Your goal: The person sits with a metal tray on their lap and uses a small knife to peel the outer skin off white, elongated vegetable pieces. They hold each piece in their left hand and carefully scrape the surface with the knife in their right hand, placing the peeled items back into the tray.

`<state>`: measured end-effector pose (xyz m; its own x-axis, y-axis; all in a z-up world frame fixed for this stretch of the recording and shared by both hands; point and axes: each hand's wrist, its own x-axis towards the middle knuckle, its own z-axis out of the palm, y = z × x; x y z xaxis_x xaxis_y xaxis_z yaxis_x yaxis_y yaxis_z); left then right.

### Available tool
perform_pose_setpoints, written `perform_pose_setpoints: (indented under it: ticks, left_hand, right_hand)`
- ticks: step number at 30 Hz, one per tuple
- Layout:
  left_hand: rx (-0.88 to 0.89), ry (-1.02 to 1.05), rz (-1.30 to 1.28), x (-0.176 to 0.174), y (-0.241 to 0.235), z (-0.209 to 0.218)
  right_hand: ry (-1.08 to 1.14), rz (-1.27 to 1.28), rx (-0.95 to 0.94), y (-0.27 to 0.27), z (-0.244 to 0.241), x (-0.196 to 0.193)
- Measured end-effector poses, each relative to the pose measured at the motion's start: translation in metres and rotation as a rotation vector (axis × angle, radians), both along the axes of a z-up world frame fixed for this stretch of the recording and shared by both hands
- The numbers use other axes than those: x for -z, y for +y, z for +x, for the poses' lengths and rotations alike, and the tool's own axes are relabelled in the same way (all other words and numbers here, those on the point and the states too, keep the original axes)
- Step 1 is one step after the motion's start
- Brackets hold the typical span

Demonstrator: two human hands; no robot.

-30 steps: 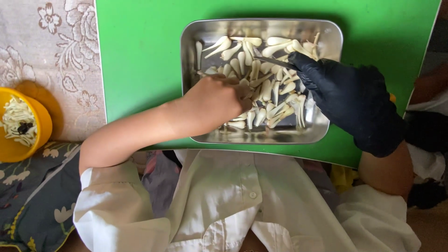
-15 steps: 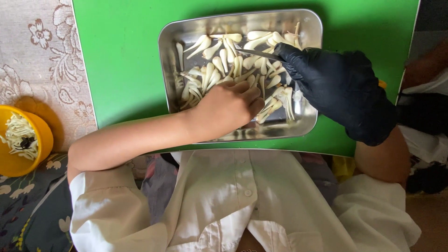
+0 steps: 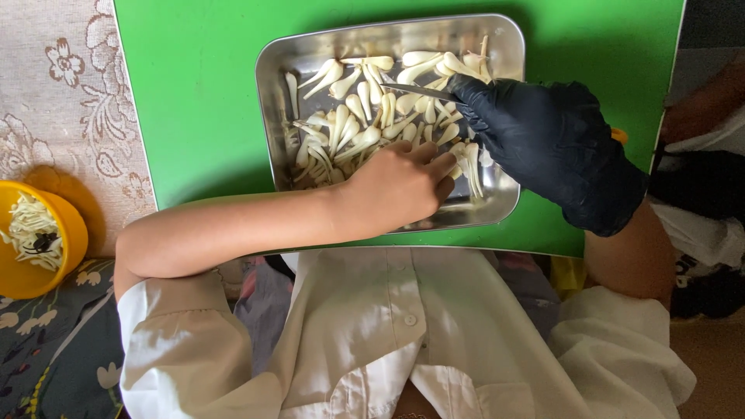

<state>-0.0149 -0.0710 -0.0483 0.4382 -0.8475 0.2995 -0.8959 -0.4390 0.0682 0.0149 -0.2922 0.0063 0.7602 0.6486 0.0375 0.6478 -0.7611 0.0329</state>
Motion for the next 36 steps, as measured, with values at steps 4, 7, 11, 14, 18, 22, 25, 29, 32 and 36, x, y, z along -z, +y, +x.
perform_pose_setpoints:
  ticks: [4, 7, 11, 14, 18, 22, 25, 29, 32, 36]
  left_hand:
    - [-0.011, 0.064, 0.04, 0.001, -0.003, -0.001]
    - [-0.004, 0.024, 0.007, -0.003, -0.004, -0.002]
    - [-0.014, 0.014, 0.034, -0.005, -0.004, -0.005]
    - [-0.024, -0.012, 0.041, -0.006, -0.006, -0.007]
    - [-0.019, -0.028, 0.054, -0.004, -0.006, -0.007]
    - [0.036, 0.053, 0.053, -0.01, -0.004, -0.001]
    - [-0.01, 0.018, -0.094, -0.004, -0.014, -0.004]
    - [-0.083, -0.024, -0.024, 0.015, -0.03, -0.011]
    - [-0.117, -0.021, 0.002, 0.016, -0.034, -0.012]
    - [-0.192, 0.005, -0.023, 0.01, -0.028, -0.009]
  right_hand:
    - [0.004, 0.061, 0.001, -0.001, 0.0, 0.007]
    - [-0.008, 0.052, -0.006, -0.001, 0.001, 0.007]
    - [0.096, 0.117, -0.003, -0.001, 0.002, 0.009]
    - [0.063, 0.078, 0.002, 0.0, 0.001, 0.01]
    - [0.036, 0.063, -0.014, 0.001, 0.002, 0.008]
    - [0.052, 0.06, 0.018, 0.002, 0.0, 0.005]
    - [0.013, 0.031, 0.0, 0.002, 0.001, 0.007]
    - [0.054, 0.079, 0.005, 0.002, 0.002, 0.012]
    - [0.086, 0.146, 0.007, 0.001, 0.001, 0.013]
    - [0.136, 0.179, 0.018, 0.002, 0.003, 0.014]
